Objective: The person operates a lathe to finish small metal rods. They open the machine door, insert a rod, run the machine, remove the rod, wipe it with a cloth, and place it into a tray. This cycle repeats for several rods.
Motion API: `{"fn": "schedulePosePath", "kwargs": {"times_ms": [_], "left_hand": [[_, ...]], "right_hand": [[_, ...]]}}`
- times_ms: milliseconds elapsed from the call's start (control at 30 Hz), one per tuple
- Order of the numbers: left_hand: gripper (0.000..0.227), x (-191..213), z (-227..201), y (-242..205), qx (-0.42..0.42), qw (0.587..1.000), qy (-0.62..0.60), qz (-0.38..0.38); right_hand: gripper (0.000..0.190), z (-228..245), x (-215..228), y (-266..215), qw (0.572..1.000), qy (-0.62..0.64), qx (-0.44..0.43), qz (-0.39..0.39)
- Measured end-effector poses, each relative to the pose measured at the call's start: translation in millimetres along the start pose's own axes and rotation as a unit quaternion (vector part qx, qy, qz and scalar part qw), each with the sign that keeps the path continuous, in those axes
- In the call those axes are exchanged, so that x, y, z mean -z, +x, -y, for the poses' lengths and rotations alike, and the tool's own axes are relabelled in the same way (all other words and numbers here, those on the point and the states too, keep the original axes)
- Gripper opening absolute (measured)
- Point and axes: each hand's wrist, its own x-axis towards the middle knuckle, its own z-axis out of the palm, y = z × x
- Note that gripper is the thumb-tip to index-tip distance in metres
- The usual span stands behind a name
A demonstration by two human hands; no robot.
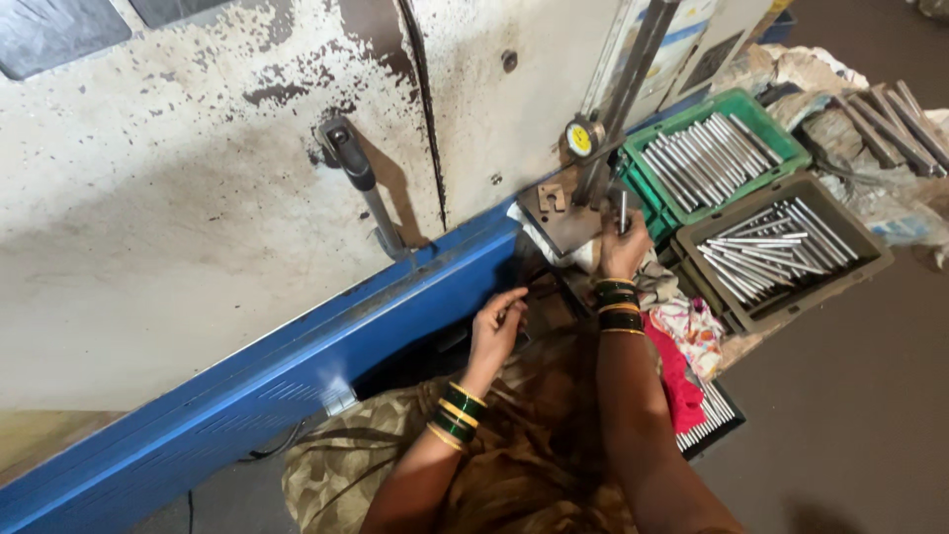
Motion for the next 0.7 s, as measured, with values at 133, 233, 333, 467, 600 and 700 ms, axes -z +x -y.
{"fn": "schedulePosePath", "kwargs": {"times_ms": [133,233,333,467,600,700], "left_hand": [[0.027,1,-4,-2,0.03,1.0,0.008,0.005],[0.026,0,-3,-4,0.056,0.998,-0.01,0.007],[0.026,-3,0,-2,0.048,0.999,-0.015,0.011],[0.026,-8,2,-3,0.032,0.999,-0.007,0.022],[0.026,-6,3,-6,0.038,0.999,0.002,0.017],[0.025,-4,9,-3,0.022,1.0,0.014,0.008]], "right_hand": [[0.034,-3,-9,19,0.993,-0.116,-0.026,-0.019],[0.036,-2,-11,23,0.985,-0.156,-0.077,-0.009],[0.042,-1,-11,23,0.975,-0.199,-0.097,0.002],[0.044,-8,-13,22,0.967,-0.215,-0.139,0.009],[0.032,-27,-9,18,0.965,-0.215,-0.149,-0.007],[0.029,-42,-1,14,0.987,-0.094,-0.127,-0.037]]}}
